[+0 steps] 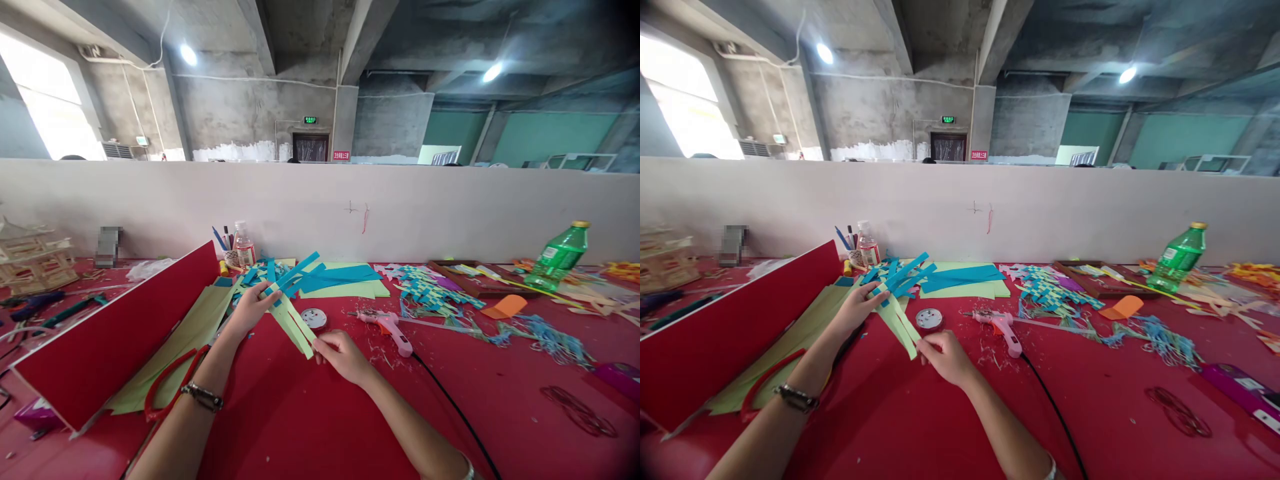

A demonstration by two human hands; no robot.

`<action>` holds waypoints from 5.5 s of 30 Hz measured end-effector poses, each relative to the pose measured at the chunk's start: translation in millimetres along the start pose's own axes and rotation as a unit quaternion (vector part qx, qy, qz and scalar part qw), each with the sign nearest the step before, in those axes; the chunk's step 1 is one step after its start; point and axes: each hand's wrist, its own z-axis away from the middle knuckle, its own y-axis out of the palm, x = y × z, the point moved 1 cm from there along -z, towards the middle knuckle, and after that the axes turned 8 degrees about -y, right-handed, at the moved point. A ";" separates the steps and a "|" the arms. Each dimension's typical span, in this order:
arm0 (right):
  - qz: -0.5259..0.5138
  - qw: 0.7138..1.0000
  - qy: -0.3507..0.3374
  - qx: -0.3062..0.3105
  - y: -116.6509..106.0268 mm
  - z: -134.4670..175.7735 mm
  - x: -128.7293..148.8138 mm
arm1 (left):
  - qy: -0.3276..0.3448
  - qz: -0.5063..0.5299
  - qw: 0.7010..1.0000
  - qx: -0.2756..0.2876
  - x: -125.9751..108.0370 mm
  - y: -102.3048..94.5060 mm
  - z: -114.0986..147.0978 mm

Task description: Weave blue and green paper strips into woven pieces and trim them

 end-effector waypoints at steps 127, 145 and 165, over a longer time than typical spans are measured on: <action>0.261 0.940 -0.130 0.175 148.8 -47.6 53.9 | 0.017 0.083 0.989 -0.122 -13.0 -25.9 18.5; 0.426 0.875 0.046 0.225 91.0 -38.7 53.5 | -0.045 0.178 0.982 -0.051 -32.6 -35.4 31.5; 0.306 0.939 0.150 0.053 26.5 -34.7 29.7 | -0.050 0.317 0.941 -0.111 -11.8 -28.6 19.0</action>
